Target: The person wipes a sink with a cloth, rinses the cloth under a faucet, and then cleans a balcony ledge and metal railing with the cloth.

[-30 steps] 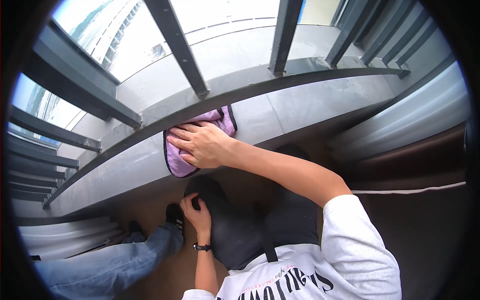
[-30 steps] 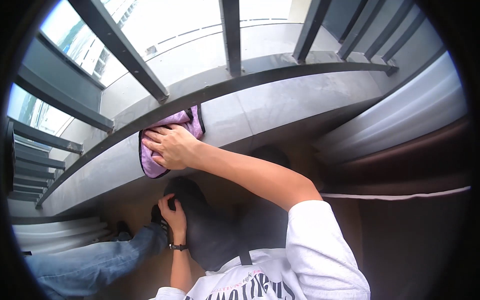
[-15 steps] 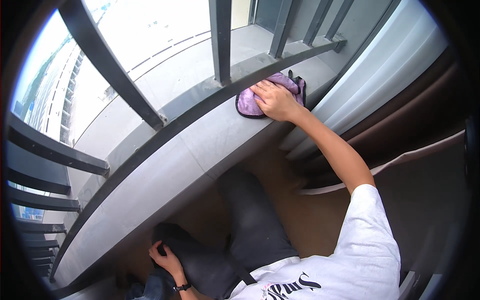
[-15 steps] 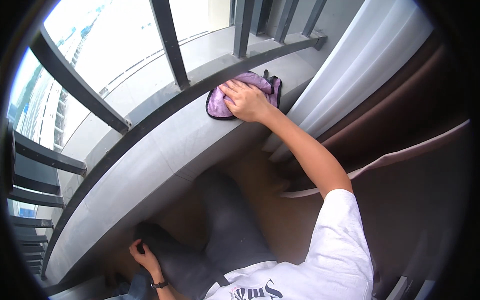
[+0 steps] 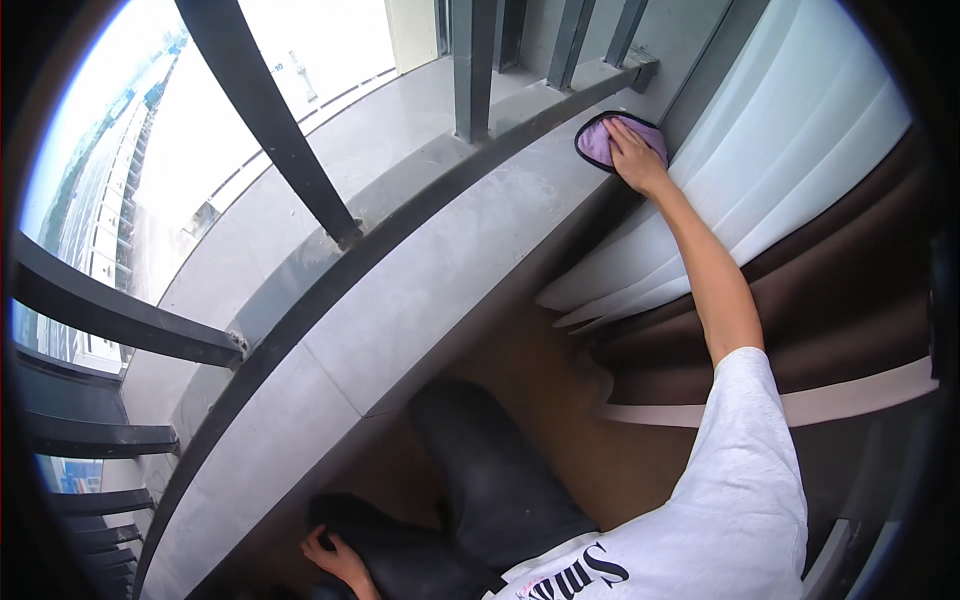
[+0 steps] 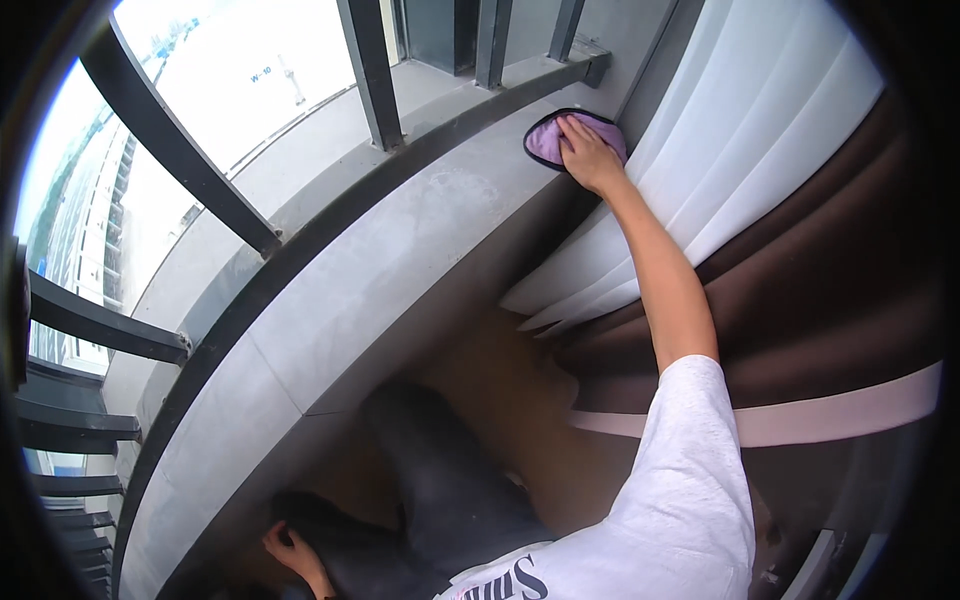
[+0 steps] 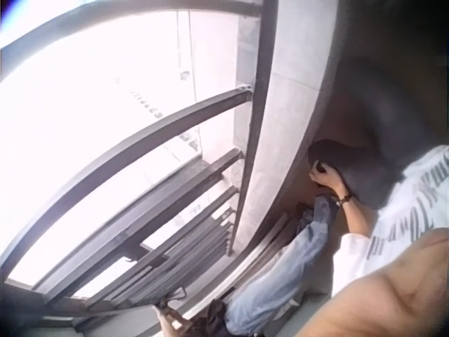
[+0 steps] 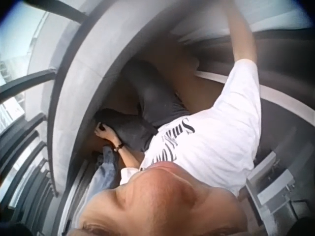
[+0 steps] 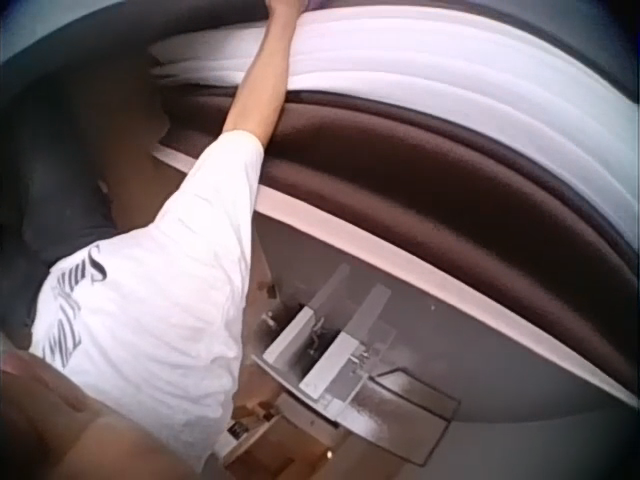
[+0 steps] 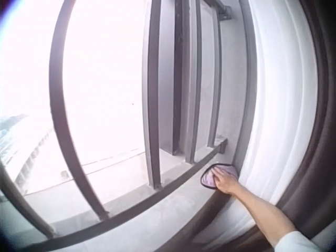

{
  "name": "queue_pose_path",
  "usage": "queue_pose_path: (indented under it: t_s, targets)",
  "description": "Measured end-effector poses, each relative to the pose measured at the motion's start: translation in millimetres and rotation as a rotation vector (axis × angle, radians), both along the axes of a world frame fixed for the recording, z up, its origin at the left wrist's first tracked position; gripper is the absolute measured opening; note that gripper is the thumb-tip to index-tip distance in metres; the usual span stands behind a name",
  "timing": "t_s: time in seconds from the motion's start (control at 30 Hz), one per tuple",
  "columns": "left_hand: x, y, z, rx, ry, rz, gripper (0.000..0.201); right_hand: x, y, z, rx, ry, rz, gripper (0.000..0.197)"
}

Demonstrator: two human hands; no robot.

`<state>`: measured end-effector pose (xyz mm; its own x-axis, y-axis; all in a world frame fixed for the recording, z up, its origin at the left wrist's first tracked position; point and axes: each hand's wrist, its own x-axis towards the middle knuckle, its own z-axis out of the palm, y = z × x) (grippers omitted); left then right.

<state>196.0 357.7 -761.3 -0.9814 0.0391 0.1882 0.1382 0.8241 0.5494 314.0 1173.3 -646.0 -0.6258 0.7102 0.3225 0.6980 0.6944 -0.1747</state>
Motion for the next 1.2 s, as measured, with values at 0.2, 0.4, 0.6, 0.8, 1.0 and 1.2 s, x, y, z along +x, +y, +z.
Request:
queue_pose_path:
  t_s: [0.2, 0.4, 0.6, 0.8, 1.0, 1.2]
  targets:
    - [-2, 20, -1, -0.052, -0.043, -0.037, 0.025, 13, -12, -7, 0.055, 0.176, 0.051, 0.05]
    - [0, 24, 0, -0.057, 0.016, -0.012, 0.022, 1, -40, -9, 0.014, 0.184, 0.083, 0.048]
    - [-1, 26, 15, -0.054, 0.024, -0.032, 0.023, -10, -63, -16, -0.064, 0.297, 0.203, 0.046]
    - [-3, 36, 15, 0.017, 0.025, -0.044, 0.019, -41, -143, 3, 0.083, 0.173, 0.483, 0.049]
    - [3, 23, 24, 0.059, 0.019, -0.03, 0.019, -92, -248, 36, 0.099, -0.095, 0.666, 0.052]
    - [6, 25, 35, 0.121, 0.017, -0.068, 0.019, -120, -248, 31, 0.1, -0.15, 0.681, 0.047]
